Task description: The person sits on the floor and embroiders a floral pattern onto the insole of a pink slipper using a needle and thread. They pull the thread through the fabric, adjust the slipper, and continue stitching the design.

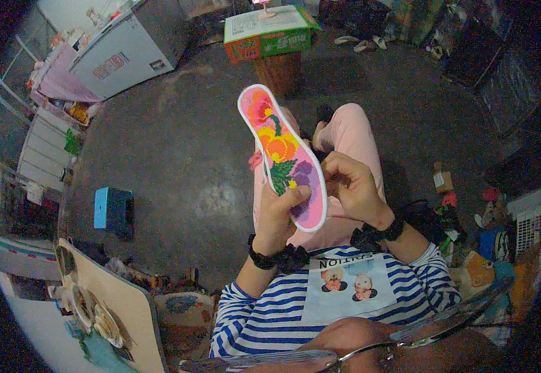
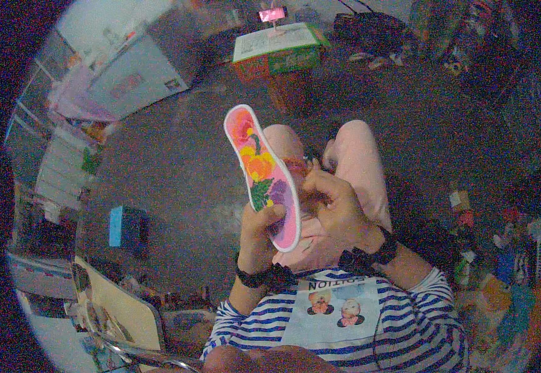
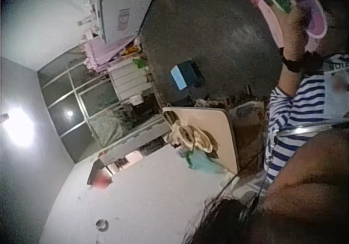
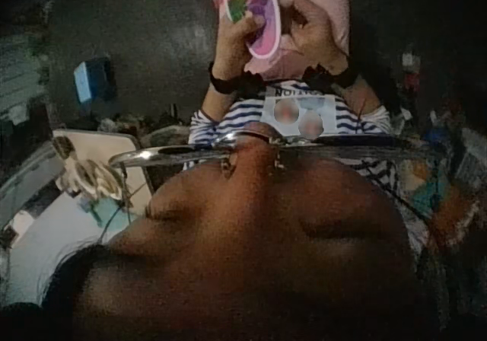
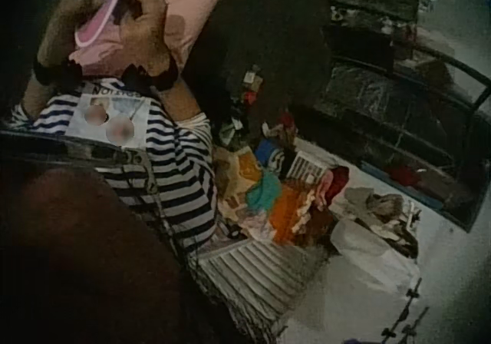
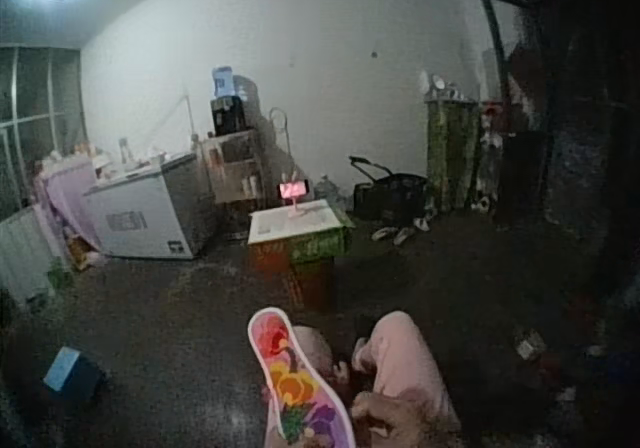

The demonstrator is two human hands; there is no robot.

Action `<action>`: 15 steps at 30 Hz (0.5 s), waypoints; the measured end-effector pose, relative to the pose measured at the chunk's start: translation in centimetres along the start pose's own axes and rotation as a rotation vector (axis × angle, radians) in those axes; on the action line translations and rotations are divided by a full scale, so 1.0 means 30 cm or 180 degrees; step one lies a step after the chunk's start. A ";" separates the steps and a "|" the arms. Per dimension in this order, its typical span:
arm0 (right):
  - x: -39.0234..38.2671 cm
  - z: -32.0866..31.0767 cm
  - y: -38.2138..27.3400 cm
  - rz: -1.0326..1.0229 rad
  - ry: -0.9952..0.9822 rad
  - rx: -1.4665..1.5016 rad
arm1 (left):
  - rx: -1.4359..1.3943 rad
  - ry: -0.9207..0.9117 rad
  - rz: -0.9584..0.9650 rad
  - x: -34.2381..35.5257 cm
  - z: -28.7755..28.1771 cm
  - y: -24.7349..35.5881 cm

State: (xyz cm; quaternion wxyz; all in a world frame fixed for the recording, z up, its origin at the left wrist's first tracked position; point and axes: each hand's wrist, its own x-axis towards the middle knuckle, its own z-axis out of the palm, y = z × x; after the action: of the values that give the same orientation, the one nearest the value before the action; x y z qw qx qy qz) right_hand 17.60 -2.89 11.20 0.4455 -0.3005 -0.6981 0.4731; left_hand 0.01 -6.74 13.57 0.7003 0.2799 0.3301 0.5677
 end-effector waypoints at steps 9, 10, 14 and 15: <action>0.003 -0.040 -0.103 -0.0566 0.0908 -0.1263 | 0.0959 0.0402 0.0652 0.008 0.044 -0.051; 0.004 -0.047 -0.114 -0.0892 0.0815 -0.1471 | 0.1070 0.0433 0.0703 0.010 0.045 -0.061; 0.000 -0.054 -0.125 -0.1441 0.0708 -0.2038 | 0.1367 0.0514 0.0946 0.023 0.059 -0.106; -0.001 -0.057 -0.120 -0.1547 0.0702 -0.2103 | 0.1389 0.0501 0.0999 0.026 0.064 -0.116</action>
State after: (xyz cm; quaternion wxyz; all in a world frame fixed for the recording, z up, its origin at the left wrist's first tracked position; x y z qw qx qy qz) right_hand 19.16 -3.58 14.81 0.4959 -0.3026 -0.8109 0.0702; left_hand 3.72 -6.71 12.00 0.4991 0.4269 0.4506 0.6047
